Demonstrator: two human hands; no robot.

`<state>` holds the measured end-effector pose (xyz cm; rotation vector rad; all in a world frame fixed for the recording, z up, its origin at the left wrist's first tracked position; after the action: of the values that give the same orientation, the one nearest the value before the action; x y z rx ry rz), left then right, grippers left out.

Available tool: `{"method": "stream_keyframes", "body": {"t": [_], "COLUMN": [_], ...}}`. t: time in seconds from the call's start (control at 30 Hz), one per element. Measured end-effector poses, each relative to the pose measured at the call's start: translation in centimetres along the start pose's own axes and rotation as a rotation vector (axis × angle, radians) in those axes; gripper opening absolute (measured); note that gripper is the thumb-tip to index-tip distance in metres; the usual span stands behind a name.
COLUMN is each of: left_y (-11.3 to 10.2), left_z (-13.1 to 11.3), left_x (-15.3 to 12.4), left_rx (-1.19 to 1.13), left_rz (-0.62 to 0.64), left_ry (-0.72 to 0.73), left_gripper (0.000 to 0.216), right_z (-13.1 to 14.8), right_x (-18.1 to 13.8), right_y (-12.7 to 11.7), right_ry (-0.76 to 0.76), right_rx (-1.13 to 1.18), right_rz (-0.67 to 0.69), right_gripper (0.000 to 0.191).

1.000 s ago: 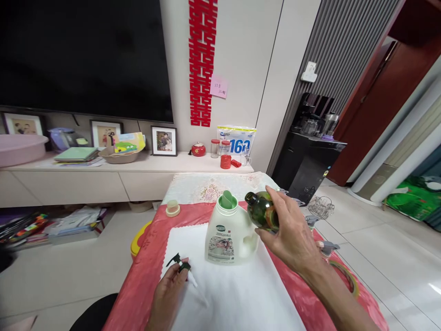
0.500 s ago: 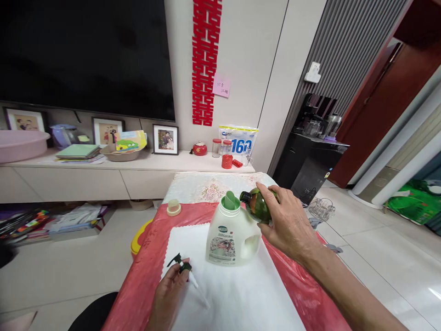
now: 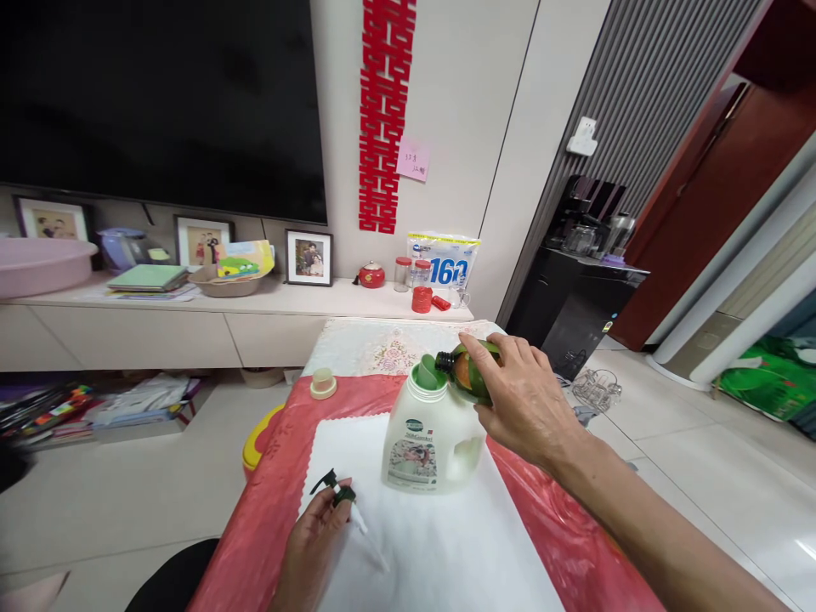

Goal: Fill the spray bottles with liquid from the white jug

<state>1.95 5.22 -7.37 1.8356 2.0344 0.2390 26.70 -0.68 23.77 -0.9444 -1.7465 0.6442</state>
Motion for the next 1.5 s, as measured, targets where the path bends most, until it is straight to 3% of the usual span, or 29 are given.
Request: {"method": "stream_keyframes", "body": {"t": [0.37, 1.5], "left_y": [0.1, -0.3], "left_z": [-0.1, 0.8], "left_x": [0.1, 0.4], "left_rx": [0.011, 0.005], "left_rz": [0.029, 0.048], "left_ry": [0.011, 0.010], "left_gripper": [0.064, 0.061], "right_z": [0.7, 1.1], "right_x": [0.8, 1.1], "right_y": [-0.6, -0.7], "right_ry": [-0.049, -0.089], "right_rx": [-0.139, -0.201], "right_rz": [-0.016, -0.009], "right_gripper": [0.072, 0.070]}}
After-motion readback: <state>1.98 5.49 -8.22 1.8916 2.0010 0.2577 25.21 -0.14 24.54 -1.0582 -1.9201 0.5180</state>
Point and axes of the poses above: each hand's wrist, its own x-axis towards the middle knuckle, its own y-axis out of the palm, z = x × y, the point moved 7 cm from there along x, towards the middle knuckle, and after that the axes turned 3 degrees about y, right-handed, at the moved point
